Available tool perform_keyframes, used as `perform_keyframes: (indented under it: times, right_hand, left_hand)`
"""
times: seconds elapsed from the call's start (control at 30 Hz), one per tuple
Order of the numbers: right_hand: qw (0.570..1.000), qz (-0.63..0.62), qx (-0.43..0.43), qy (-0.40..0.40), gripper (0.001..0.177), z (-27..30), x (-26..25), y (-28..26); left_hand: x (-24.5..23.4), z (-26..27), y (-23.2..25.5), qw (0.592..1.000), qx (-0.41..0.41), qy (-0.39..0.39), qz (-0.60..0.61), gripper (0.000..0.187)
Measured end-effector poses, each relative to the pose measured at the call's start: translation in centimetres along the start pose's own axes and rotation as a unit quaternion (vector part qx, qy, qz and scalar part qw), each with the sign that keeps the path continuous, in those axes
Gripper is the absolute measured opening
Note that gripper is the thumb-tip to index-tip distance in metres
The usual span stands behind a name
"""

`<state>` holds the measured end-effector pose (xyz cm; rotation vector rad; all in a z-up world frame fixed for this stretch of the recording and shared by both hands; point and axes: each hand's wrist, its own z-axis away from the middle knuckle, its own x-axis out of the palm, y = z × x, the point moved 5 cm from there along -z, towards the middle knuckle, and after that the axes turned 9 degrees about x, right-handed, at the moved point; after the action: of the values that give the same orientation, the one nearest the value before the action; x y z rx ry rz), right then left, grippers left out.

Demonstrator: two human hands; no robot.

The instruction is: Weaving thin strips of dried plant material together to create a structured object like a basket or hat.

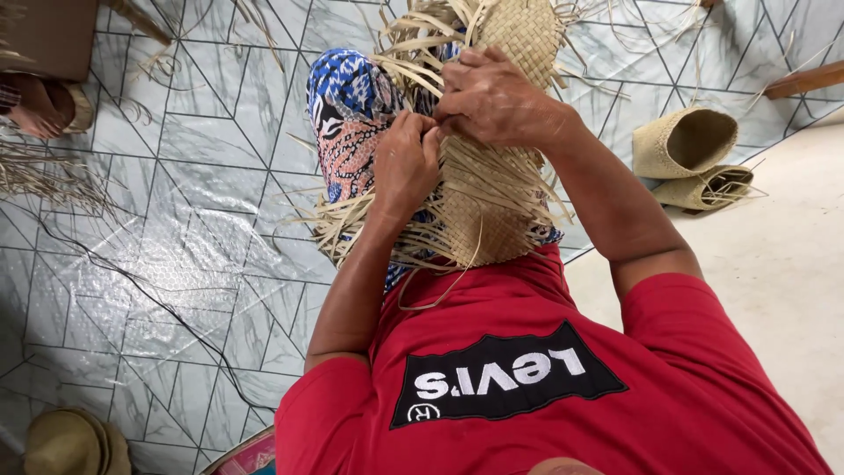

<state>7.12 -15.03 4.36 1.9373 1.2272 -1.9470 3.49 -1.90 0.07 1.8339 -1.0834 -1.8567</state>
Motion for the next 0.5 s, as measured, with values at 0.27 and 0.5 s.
perform_keyframes:
  times: [0.27, 0.5]
  right_hand:
    - [1.000, 0.012, -0.006, 0.004, 0.018, 0.2, 1.4, 0.9]
    - [0.979, -0.101, 0.096, 0.150, 0.046, 2.3, 0.9, 2.2]
  left_hand:
    - [0.0, 0.6, 0.0, 0.999, -0.019, -0.027, -0.008, 0.025]
    - [0.2, 2.5, 0.9, 0.985, -0.062, -0.159, 0.030, 0.043]
